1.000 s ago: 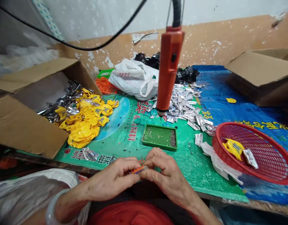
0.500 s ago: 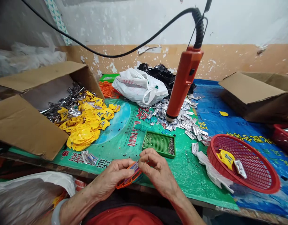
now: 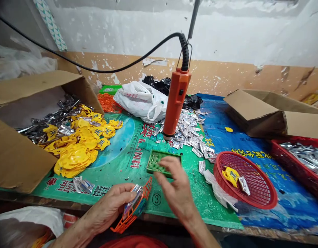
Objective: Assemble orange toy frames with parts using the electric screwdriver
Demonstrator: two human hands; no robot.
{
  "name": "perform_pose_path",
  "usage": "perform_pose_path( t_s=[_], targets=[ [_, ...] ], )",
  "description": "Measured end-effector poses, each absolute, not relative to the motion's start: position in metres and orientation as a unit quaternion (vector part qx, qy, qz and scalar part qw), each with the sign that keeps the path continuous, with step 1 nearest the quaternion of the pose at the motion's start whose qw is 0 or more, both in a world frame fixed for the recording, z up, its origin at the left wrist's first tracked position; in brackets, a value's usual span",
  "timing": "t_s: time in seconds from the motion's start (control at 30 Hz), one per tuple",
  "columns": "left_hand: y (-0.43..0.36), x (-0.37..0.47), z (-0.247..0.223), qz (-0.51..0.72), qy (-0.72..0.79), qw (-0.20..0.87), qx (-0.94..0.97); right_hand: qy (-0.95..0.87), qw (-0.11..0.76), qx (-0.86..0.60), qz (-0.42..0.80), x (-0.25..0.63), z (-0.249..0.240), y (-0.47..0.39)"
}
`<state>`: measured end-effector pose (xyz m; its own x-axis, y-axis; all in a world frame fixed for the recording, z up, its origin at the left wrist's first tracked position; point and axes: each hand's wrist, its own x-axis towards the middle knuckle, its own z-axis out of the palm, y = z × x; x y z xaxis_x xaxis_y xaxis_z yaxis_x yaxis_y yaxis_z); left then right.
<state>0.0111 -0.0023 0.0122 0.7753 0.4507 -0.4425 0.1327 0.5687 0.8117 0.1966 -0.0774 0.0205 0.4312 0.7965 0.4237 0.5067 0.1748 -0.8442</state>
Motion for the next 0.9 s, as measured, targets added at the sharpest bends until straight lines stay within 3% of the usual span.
perform_pose_path(
  t_s=[0.07,0.13,0.37,0.53,0.7,0.9],
  targets=[
    [0.002,0.011,0.010,0.113,0.334,0.813,0.463,-0.458,0.587,-0.667,-0.024,0.224,0.036,-0.073],
    [0.006,0.011,0.009,0.121,0.345,0.801,0.474,-0.403,0.593,-0.693,-0.079,0.252,0.052,-0.059],
    [0.011,0.014,0.007,0.113,0.362,0.747,0.546,-0.497,0.662,-0.540,0.152,0.272,0.091,0.032],
    [0.016,0.013,0.005,0.106,0.366,0.710,0.592,-0.426,0.693,-0.503,0.294,0.249,0.099,0.053],
    [0.018,0.013,0.002,0.087,0.358,0.717,0.592,-0.402,0.665,-0.577,0.251,0.239,0.077,0.033],
    [0.018,0.018,0.006,0.072,0.364,0.732,0.571,-0.351,0.698,-0.588,0.212,0.225,0.048,0.021]
  ],
)
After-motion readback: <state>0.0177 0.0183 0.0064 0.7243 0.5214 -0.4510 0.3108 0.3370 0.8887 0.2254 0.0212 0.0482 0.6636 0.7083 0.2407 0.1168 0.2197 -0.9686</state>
